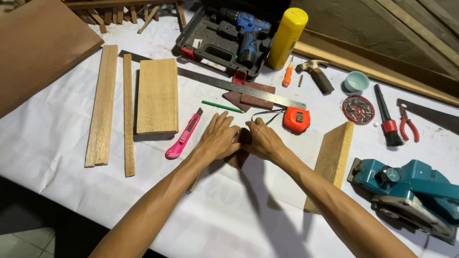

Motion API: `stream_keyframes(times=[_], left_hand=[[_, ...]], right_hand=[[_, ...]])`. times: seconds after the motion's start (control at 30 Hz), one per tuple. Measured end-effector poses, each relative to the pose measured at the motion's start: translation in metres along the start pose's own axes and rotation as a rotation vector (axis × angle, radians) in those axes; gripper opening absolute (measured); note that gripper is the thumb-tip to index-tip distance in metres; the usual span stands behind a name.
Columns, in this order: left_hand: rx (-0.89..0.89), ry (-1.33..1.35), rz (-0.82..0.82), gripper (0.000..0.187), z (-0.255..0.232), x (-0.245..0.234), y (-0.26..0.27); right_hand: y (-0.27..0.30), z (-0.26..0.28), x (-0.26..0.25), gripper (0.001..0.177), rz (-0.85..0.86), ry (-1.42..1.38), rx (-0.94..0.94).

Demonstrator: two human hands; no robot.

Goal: Sanding a piece of wood using a manual sandpaper block and a power sander on a workbench.

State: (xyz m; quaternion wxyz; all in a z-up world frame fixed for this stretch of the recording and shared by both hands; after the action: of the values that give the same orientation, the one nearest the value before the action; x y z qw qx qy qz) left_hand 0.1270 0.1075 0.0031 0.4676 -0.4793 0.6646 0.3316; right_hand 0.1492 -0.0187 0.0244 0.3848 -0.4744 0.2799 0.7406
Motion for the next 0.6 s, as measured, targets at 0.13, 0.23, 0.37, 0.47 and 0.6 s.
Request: stream_keyframes(times=[0.13, 0.23, 0.37, 0.47, 0.6], left_hand=[[0.004, 0.076, -0.015, 0.062, -0.016, -0.017, 0.002], [-0.03, 0.196, -0.007, 0.067, -0.03, -0.038, 0.002], [0.025, 0.308, -0.071, 0.068, -0.076, -0.078, -0.005], [0.1, 0.424, -0.112, 0.071, -0.116, -0.091, -0.019], [0.184, 0.528, -0.087, 0.069, -0.18, -0.107, -0.029]], right_hand=[[0.005, -0.01, -0.028, 0.042, -0.045, -0.11, -0.034], [0.019, -0.004, -0.072, 0.034, -0.094, -0.211, -0.096], [0.044, -0.017, -0.127, 0.031, -0.188, -0.256, -0.072], [0.075, -0.023, -0.161, 0.03, -0.185, -0.346, 0.072], [0.112, -0.05, -0.183, 0.03, -0.236, -0.432, 0.139]])
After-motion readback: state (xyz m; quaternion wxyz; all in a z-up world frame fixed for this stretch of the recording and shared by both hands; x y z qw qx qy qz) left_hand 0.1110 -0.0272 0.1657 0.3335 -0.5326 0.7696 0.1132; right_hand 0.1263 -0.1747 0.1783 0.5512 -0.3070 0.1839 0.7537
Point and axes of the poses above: each hand's wrist, its own y-axis away from the middle knuckle, its own x-axis out of the palm, z = x × y, the point moved 7 cm from there along -y, towards the middle knuckle, and after that the axes turned 1 degree about z, right-handed, at the moved point
